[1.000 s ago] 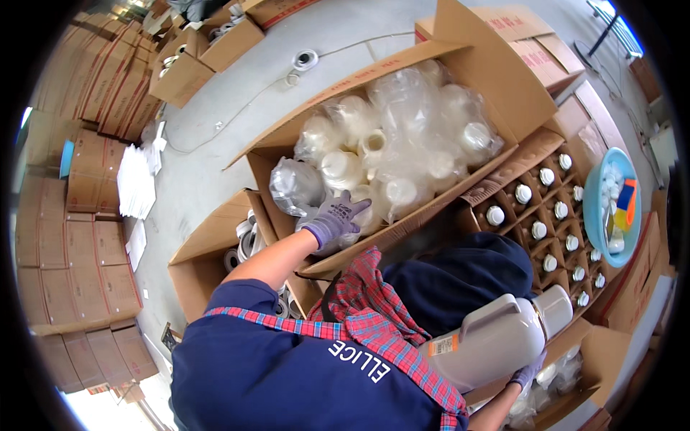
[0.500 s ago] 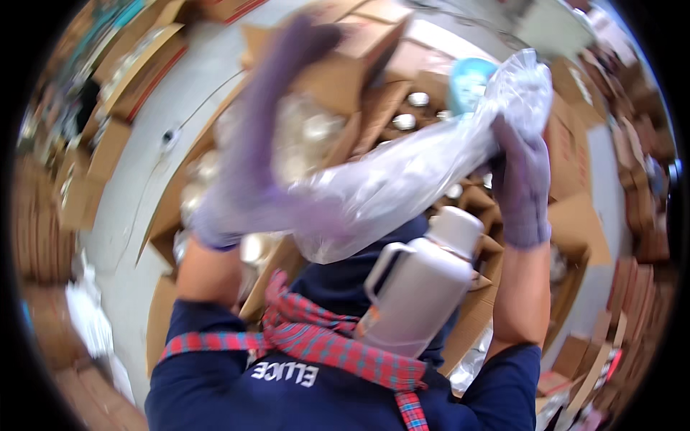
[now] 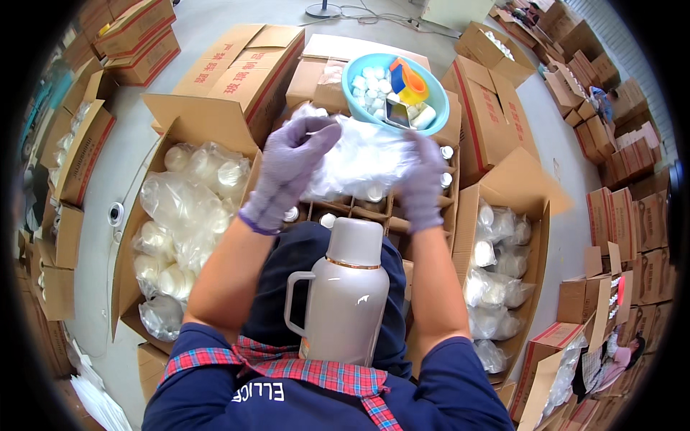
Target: The person assembles white plastic containers by inserting a black circular component into the base, screwing on a lid, and placing the finished unit into a plastic bag. The person repeats this process for multiple containers, handling them one at a time.
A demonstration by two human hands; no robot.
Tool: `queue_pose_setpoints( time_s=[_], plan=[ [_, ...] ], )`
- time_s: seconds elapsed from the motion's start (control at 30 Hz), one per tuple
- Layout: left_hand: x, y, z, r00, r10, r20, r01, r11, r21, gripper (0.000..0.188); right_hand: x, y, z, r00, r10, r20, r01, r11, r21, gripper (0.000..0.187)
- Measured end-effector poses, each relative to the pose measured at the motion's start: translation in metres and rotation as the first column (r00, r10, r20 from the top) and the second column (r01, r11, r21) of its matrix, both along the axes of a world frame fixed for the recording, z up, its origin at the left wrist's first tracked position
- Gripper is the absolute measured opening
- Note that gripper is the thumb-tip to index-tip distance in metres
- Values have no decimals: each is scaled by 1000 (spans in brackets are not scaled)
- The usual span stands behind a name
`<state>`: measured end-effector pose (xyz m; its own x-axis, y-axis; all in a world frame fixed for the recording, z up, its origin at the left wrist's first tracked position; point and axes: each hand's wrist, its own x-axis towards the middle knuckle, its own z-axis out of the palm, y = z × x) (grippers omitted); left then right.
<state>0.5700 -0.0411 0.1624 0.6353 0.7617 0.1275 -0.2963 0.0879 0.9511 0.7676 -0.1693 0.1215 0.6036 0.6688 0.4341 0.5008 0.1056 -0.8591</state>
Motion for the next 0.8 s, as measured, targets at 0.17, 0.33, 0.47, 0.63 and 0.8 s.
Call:
queue_pose_setpoints(
  time_s=[0.17, 0.33, 0.47, 0.63, 0.8],
  plan=[
    [-57, 18, -64, 849, -416, -325, 513, 796, 321, 81, 0, -43, -47, 722, -89, 686, 179, 982, -61, 30],
    [-96, -11, -103, 873, -321, -368, 387, 915, 119, 46, -58, -76, -88, 900, 171, -400, -220, 972, -79, 45],
    [-110, -67, -73, 952, 153, -263, -12, 882, 470, 30, -99, -103, -45, 911, 200, -360, -237, 970, -60, 48],
    [-159, -92, -72, 912, 348, -218, 83, 363, 928, 37, -131, -151, -45, 938, 72, -339, -125, 982, -138, 46],
    [-211, -140, -72, 914, 320, -248, 127, 355, 926, 37, -186, -218, -32, 1000, 25, 6, -21, 921, -390, 42]
  ],
)
